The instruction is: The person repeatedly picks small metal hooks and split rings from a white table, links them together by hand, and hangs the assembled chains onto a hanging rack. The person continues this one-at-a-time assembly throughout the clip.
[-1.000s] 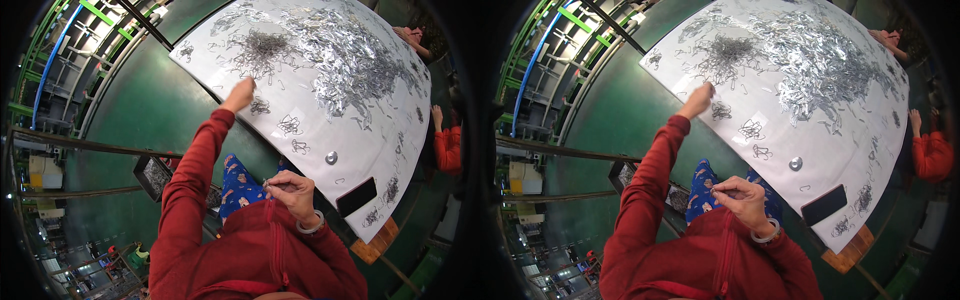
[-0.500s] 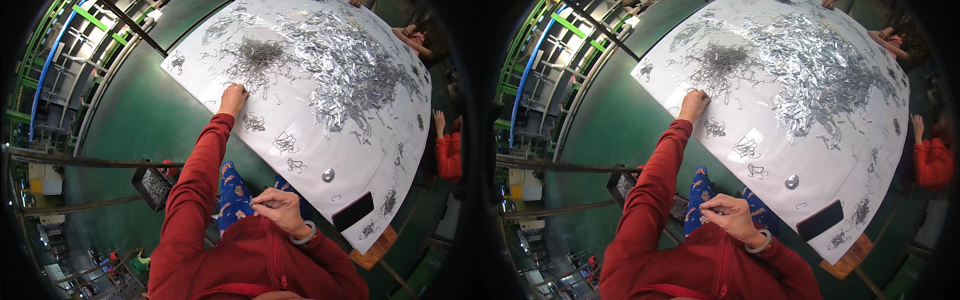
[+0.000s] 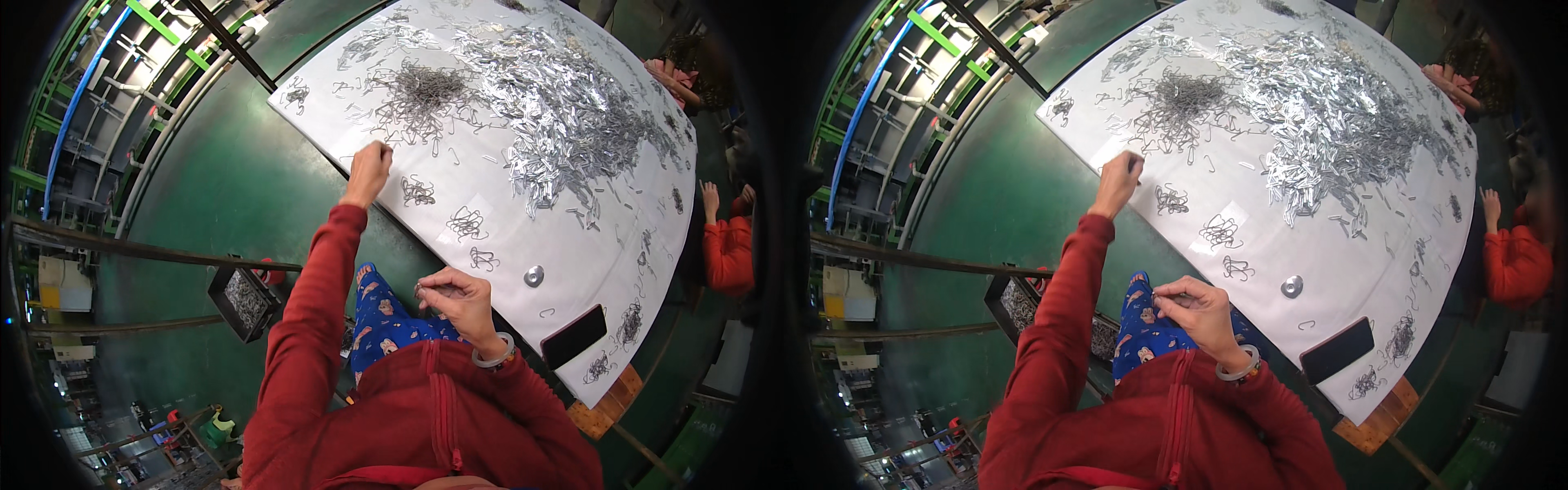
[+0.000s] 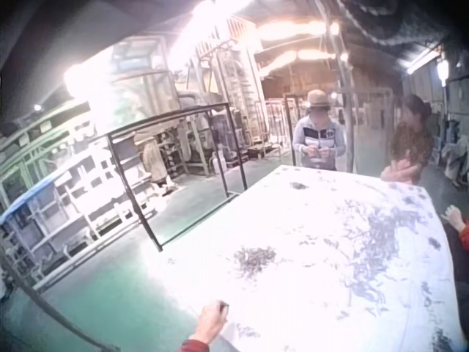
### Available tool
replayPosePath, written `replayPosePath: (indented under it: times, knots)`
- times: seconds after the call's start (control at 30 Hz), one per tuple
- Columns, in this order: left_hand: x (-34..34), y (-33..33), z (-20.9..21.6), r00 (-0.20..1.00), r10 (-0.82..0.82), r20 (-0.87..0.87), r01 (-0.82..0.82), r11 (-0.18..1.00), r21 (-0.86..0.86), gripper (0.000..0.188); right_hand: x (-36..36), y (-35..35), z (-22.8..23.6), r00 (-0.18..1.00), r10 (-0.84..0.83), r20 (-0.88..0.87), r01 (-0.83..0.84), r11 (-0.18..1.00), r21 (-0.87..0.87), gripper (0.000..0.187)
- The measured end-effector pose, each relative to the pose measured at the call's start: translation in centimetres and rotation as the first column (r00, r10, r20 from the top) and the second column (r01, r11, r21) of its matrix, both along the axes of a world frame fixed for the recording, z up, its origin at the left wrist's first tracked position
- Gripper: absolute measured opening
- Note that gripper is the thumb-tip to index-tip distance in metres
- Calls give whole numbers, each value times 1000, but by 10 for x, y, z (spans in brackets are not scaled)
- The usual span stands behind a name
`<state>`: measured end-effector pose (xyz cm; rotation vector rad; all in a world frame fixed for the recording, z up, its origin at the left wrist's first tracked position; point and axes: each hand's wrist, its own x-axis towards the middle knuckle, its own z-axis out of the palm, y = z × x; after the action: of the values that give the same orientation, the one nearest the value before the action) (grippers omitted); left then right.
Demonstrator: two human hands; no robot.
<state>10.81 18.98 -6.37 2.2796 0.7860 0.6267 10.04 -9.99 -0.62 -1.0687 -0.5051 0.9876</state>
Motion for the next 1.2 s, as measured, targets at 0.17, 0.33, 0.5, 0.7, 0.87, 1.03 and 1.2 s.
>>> replayPosePath:
  times: [0.17, 0.33, 0.5, 0.7, 0.87, 1.03, 1.2]
  knots:
    - [-81, -97, 62, 961, -47, 273, 165, 888, -429, 12, 0, 6, -3, 997, -68, 43, 71, 995, -67, 13]
    - [-123, -162, 87, 907, -87, 412, 289, 840, -459, 10, 0, 13, 3, 985, -155, 72, 156, 988, -7, 13]
    - [-119, -172, 86, 923, -102, 371, 173, 971, -163, 13, 1, 14, 12, 972, -179, 153, 183, 983, -11, 13]
    - [-110, -177, 80, 920, -20, 391, 89, 984, -157, 12, 1, 17, 12, 896, -201, 395, 201, 979, 42, 18]
    - [-108, -175, 75, 890, 57, 453, 87, 953, -290, 9, 18, 24, 15, 722, -139, 678, 151, 988, 42, 24]
    - [-117, -165, 78, 868, 94, 488, 100, 929, -357, 9, 111, 69, 17, 714, -193, 673, 274, 961, -16, 20]
    - [-122, -151, 72, 887, 98, 451, 66, 940, -336, 8, 209, 190, -43, 321, 26, 947, 171, 982, -85, 17]
